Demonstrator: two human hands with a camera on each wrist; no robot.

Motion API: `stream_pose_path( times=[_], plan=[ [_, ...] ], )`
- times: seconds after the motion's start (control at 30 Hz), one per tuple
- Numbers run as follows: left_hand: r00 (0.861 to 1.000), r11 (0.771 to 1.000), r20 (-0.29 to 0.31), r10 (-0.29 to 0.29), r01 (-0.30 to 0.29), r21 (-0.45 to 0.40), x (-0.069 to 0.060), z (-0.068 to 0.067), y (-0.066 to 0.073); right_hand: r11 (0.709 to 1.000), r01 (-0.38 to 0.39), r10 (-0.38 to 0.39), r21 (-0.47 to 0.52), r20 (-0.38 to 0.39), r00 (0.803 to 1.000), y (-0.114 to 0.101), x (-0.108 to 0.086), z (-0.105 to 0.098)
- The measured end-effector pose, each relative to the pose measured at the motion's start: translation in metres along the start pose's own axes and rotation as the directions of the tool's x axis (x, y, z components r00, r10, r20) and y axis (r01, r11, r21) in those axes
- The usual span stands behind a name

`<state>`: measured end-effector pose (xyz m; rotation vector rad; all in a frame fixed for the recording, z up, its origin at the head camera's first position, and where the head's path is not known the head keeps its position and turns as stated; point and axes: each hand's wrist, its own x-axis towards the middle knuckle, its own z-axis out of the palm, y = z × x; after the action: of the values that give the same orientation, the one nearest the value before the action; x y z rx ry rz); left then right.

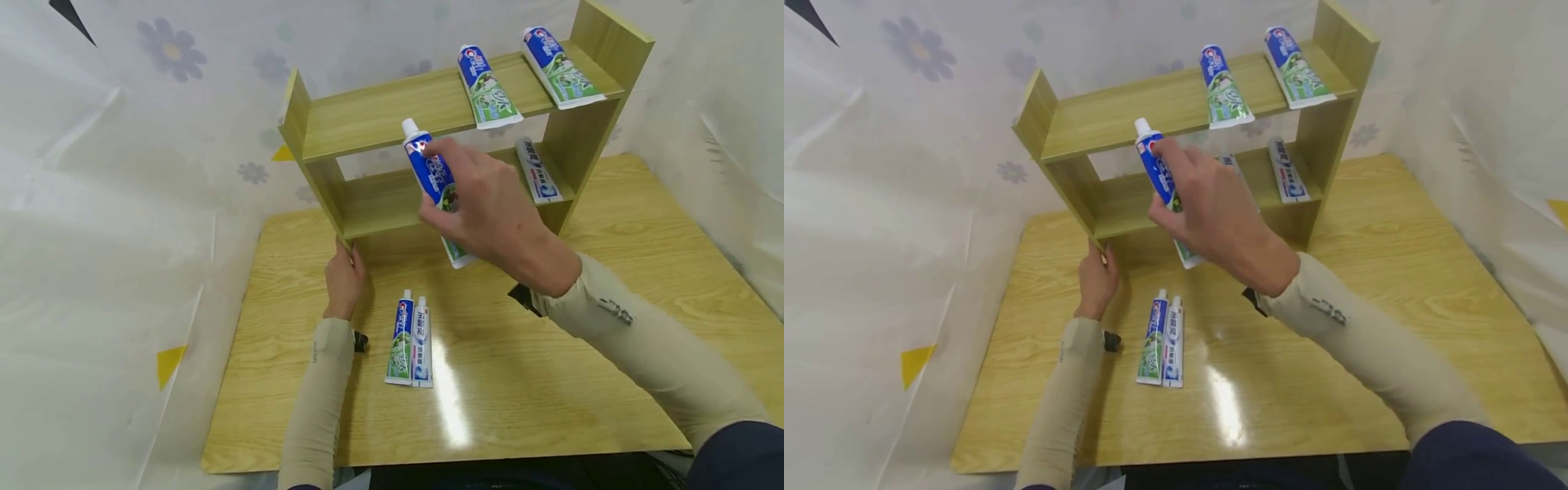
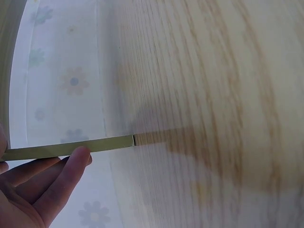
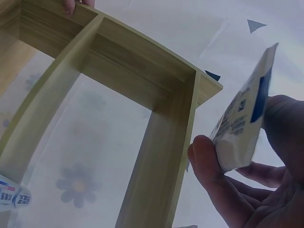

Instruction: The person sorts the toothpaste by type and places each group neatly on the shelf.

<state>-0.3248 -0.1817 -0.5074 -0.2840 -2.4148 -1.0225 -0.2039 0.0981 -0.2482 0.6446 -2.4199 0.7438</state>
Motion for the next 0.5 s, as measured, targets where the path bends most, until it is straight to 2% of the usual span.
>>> stream_pose_path(
  times=[0.03, 0.13, 0.2, 0.23, 0.27, 0.33, 0.37, 0.4, 0.43, 0.5],
  plan=[
    [1.000, 1.000, -0.003, 0.004, -0.004, -0.002, -0.001, -0.003, 0.005, 1.000, -0.003, 0.003, -0.002, -0.003, 1.000, 0.000, 0.003, -0.002],
    [1.000, 1.000, 0.006, -0.009, 0.009, 0.014, -0.002, 0.001, -0.001, 1.000, -0.014, 0.014, -0.022, -0.008, 1.000, 0.002, 0.009, -0.005],
    [1.000, 0.999, 0.011, -0.016, 0.016, 0.042, 0.001, 0.016, -0.029, 0.999, -0.018, 0.018, -0.041, -0.010, 1.000, 0.003, 0.012, -0.006],
    [1.000, 0.999, 0.012, -0.017, 0.017, 0.051, 0.001, 0.016, -0.028, 0.999, -0.019, 0.019, -0.050, -0.009, 1.000, 0.004, 0.014, -0.006],
    [1.000, 0.998, 0.016, -0.025, 0.024, 0.060, 0.002, 0.015, -0.026, 0.998, -0.020, 0.020, -0.057, -0.007, 1.000, 0.004, 0.015, -0.006],
    [0.999, 0.998, 0.023, -0.026, 0.025, 0.066, 0.001, 0.007, -0.011, 0.998, -0.019, 0.019, -0.058, -0.004, 1.000, 0.005, 0.018, -0.006],
    [0.999, 0.997, 0.025, -0.025, 0.023, 0.067, 0.000, 0.000, 0.002, 0.998, -0.019, 0.019, -0.055, -0.001, 1.000, 0.006, 0.020, -0.007],
    [1.000, 0.999, 0.015, -0.014, 0.013, 0.044, 0.000, -0.003, 0.009, 0.999, -0.018, 0.018, -0.052, 0.001, 1.000, 0.006, 0.023, -0.007],
    [1.000, 0.999, 0.012, -0.016, 0.015, 0.036, -0.003, -0.011, 0.025, 0.999, -0.017, 0.017, -0.050, 0.004, 1.000, 0.005, 0.025, -0.008],
    [1.000, 1.000, 0.006, -0.011, 0.011, 0.026, -0.004, -0.011, 0.025, 0.998, -0.016, 0.017, -0.053, 0.009, 1.000, 0.005, 0.032, -0.010]
  ],
)
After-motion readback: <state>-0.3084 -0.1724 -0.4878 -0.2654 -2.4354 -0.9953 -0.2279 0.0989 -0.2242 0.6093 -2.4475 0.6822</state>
